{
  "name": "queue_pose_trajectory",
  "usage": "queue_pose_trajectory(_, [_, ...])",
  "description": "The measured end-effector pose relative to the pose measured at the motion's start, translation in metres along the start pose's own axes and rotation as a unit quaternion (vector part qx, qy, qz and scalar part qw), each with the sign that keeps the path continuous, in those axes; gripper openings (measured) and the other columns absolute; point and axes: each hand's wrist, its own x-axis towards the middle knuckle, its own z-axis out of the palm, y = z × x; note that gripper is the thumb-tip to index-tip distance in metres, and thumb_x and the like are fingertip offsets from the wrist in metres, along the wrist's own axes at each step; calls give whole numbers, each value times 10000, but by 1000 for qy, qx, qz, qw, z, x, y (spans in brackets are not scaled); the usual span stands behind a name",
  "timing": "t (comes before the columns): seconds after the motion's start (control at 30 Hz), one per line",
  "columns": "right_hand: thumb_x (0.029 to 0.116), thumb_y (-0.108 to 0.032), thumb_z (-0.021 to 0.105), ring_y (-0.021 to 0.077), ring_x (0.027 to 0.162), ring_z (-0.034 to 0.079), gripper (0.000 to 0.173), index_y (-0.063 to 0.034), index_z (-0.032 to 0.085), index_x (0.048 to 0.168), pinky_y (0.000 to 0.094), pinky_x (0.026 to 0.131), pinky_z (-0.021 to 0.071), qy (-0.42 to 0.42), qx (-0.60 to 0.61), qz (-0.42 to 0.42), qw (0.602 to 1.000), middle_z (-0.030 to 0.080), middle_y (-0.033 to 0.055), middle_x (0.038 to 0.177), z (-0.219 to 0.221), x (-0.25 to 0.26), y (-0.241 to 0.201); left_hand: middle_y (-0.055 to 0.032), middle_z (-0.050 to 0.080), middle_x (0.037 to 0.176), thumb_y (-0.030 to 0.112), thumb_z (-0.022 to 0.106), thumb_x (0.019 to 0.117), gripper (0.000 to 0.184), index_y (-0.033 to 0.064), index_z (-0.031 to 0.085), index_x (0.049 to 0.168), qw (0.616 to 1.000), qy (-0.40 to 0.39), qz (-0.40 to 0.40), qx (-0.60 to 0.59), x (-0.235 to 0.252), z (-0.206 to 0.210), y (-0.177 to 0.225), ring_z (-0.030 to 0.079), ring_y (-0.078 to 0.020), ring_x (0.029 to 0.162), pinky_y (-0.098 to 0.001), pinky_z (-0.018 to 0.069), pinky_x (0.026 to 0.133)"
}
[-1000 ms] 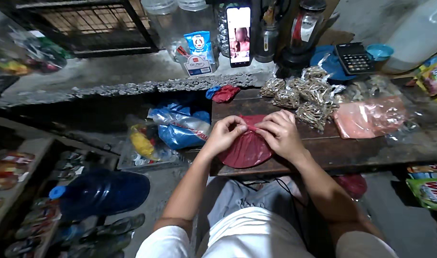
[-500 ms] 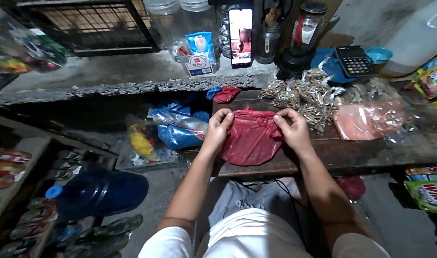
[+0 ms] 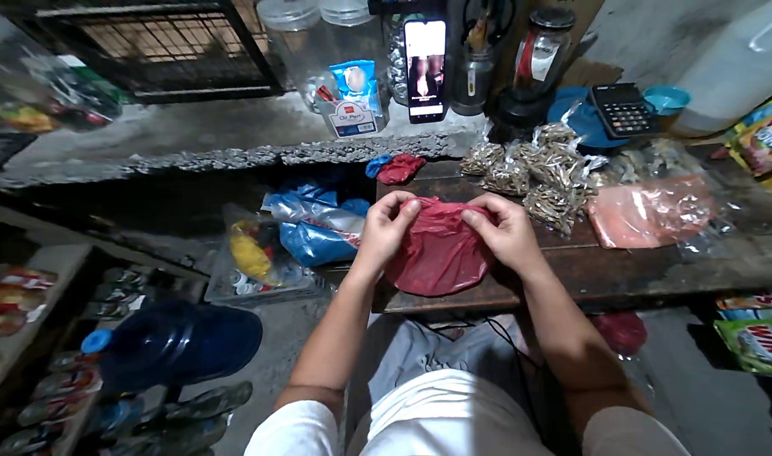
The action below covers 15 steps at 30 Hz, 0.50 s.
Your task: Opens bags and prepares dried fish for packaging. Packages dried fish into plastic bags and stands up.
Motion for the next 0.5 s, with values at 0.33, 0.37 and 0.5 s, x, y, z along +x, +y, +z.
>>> queue_pose_trajectory(0.33, [985,-29,548,-60,778,596,113,-16,649,938,156,738,525,106,159,95,977,638,-64,853,-7,3,9,94,638,867,191,388,1100,216,122,591,1080,986,107,-77,-104,5,5,5,622,32,765,-186,549,728])
queue_pose_trajectory(0.37, [986,-32,536,-51,762,602,119,-48,641,933,170,725,536,118,180,111,970,633,-83,837,-10,3,11,95,652,886,209,358,1104,240,136,586,1093,978,120,-96,-140,7,2,7,636,24,800,-201,555,765])
queue_pose_trajectory(0.5, [991,-36,517,-36,688,608,131,-106,614,936,171,665,542,140,237,152,949,625,-105,771,-17,4,11,76,677,915,214,293,1096,302,173,591,1076,947,117,-128,-271,11,-8,12,655,-17,828,-214,558,757])
